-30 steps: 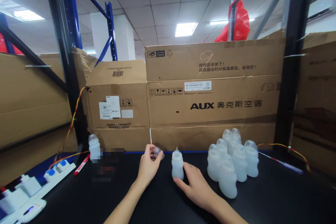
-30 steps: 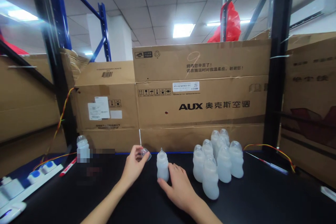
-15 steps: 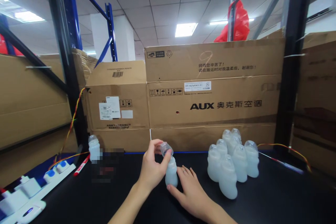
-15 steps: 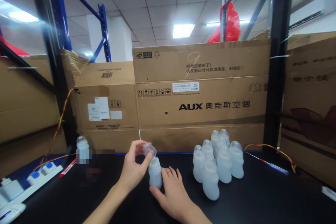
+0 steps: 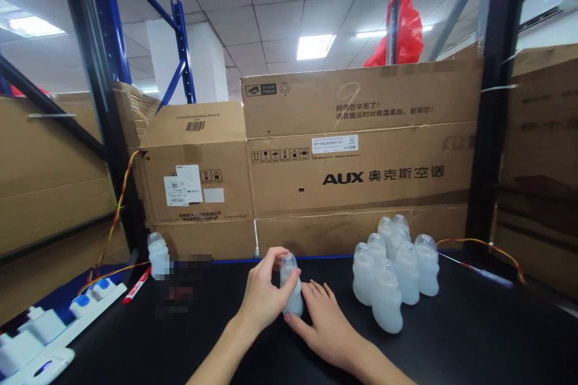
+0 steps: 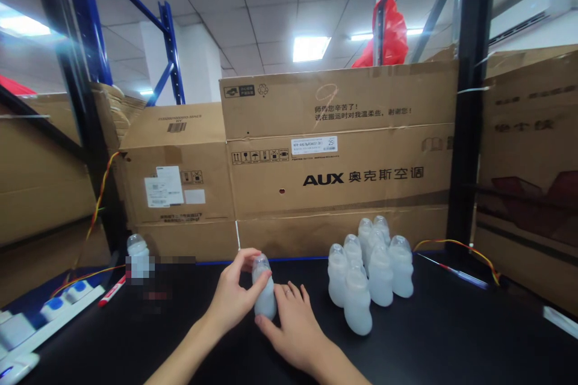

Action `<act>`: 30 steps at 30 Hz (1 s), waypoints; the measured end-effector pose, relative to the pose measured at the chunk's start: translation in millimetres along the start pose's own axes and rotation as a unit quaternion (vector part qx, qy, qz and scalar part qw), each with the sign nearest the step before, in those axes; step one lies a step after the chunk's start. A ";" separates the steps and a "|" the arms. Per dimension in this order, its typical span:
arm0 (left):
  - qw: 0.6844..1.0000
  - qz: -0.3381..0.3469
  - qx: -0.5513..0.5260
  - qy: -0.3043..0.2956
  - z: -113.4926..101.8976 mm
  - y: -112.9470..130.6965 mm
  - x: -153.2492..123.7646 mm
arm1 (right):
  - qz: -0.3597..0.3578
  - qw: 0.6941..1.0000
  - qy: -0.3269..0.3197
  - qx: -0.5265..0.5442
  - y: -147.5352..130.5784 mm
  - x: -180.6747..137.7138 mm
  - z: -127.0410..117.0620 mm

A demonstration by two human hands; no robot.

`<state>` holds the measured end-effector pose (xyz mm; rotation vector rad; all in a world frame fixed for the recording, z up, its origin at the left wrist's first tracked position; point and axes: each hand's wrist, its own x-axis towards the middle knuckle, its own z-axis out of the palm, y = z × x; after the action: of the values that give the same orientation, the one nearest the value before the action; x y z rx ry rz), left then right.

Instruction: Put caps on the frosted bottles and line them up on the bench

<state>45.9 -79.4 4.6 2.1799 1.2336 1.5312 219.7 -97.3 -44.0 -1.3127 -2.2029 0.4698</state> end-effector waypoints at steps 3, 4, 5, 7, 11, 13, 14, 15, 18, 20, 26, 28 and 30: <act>1.000 -0.001 -0.005 0.009 2.8 -1.8 -3.7 | 0.001 1.000 -0.004 0.005 -0.9 0.2 -1.3; 1.000 0.000 -0.007 0.014 3.7 -2.5 -5.0 | 0.000 1.000 -0.002 0.005 -0.8 0.4 -1.6; 1.000 0.001 -0.007 0.018 4.6 -3.2 -6.1 | -0.001 1.000 0.000 0.004 -0.7 0.5 -1.8; 1.000 0.008 -0.005 0.028 6.2 -5.0 -7.6 | -0.004 1.000 0.000 0.000 -0.3 0.4 -2.2; 0.999 0.030 0.007 0.035 8.2 -8.8 -7.1 | -0.004 1.000 -0.009 -0.006 -0.2 -0.7 -2.4; 0.999 0.038 0.013 0.035 8.1 -9.3 -5.7 | -0.006 1.000 -0.005 -0.007 -0.1 -0.9 -2.0; 0.998 0.041 0.016 0.036 7.6 -9.1 -4.8 | -0.008 1.000 -0.002 -0.007 0.1 -0.9 -1.8; 0.998 0.043 0.019 0.037 6.8 -8.7 -3.9 | -0.011 1.000 0.000 -0.007 0.4 -0.8 -1.5; 0.998 0.045 0.025 0.032 4.5 -8.1 -1.7 | -0.013 1.000 0.001 -0.009 1.4 -0.4 -0.8; 0.999 0.042 0.023 0.022 4.7 -10.0 -2.2 | -0.012 1.000 0.000 -0.011 1.8 -0.4 -0.5; 0.999 -0.011 -0.022 -0.044 17.3 -23.8 -20.3 | -0.002 1.000 0.004 -0.013 1.7 -0.4 0.9; 0.994 -0.045 -0.050 -0.080 21.5 -25.2 -26.3 | -0.001 1.000 0.014 -0.005 1.4 -0.5 0.7; 0.989 -0.072 -0.067 -0.109 23.4 -23.5 -28.7 | -0.006 0.999 0.045 0.016 0.6 -0.4 -0.5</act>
<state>50.6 -78.8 -39.1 2.0594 1.1539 1.2454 220.6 -97.3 -44.0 -1.2791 -2.1204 0.4312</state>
